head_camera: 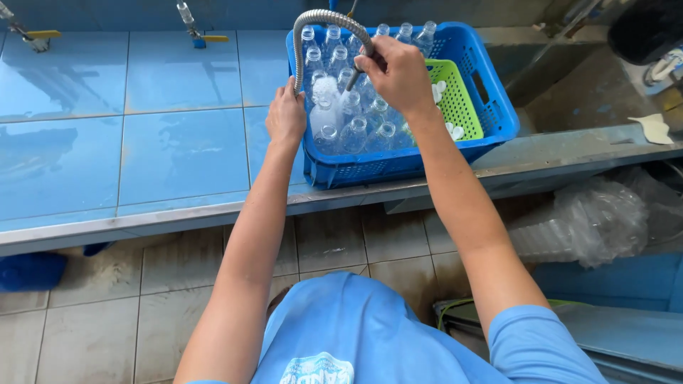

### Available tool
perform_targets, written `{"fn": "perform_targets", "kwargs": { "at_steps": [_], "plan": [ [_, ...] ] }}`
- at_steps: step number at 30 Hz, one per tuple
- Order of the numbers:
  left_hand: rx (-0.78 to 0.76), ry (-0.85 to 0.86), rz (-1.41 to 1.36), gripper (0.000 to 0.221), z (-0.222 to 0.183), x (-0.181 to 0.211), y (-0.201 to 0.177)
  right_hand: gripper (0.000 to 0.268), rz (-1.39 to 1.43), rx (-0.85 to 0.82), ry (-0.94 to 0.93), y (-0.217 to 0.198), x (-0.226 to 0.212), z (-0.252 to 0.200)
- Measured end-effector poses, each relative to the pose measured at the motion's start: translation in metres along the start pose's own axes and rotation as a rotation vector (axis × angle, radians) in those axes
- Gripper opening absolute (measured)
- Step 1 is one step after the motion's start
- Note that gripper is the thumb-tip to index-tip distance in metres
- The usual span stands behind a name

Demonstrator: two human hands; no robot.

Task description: Rinsing a crate of empty plastic bottles and a small basket of caps using a pressurized water hose at a washing station.

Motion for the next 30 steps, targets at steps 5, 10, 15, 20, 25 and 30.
{"fn": "perform_targets", "kwargs": {
  "at_steps": [5,10,15,20,25,30],
  "plan": [
    [-0.015,-0.049,-0.018,0.055,-0.004,-0.004,0.003,0.012,0.026,-0.062,0.008,0.013,0.021,-0.009],
    [-0.019,-0.041,-0.011,0.057,-0.006,-0.008,0.0,0.012,0.079,-0.19,0.113,0.033,0.038,-0.017],
    [-0.042,-0.048,-0.188,0.058,-0.016,0.001,-0.012,0.019,0.037,-0.282,0.202,0.053,0.057,-0.035],
    [-0.054,-0.042,-0.241,0.065,-0.016,-0.009,-0.006,0.018,0.002,-0.208,0.195,0.057,0.056,-0.044],
    [-0.064,-0.007,-0.366,0.064,-0.02,-0.007,-0.017,0.022,-0.048,-0.175,0.216,0.054,0.046,-0.04],
    [-0.008,0.108,-0.285,0.051,-0.023,-0.001,-0.028,0.022,-0.186,-0.027,0.216,0.057,0.037,-0.04]
  ]
}}
Point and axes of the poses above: each hand's wrist, its own z-axis towards the middle knuckle, its own y-axis out of the palm, x = y × z, the point moved 2 cm from there along z, towards the middle knuckle, and after that the axes turned 13 degrees about y, right-handed, at the moved point
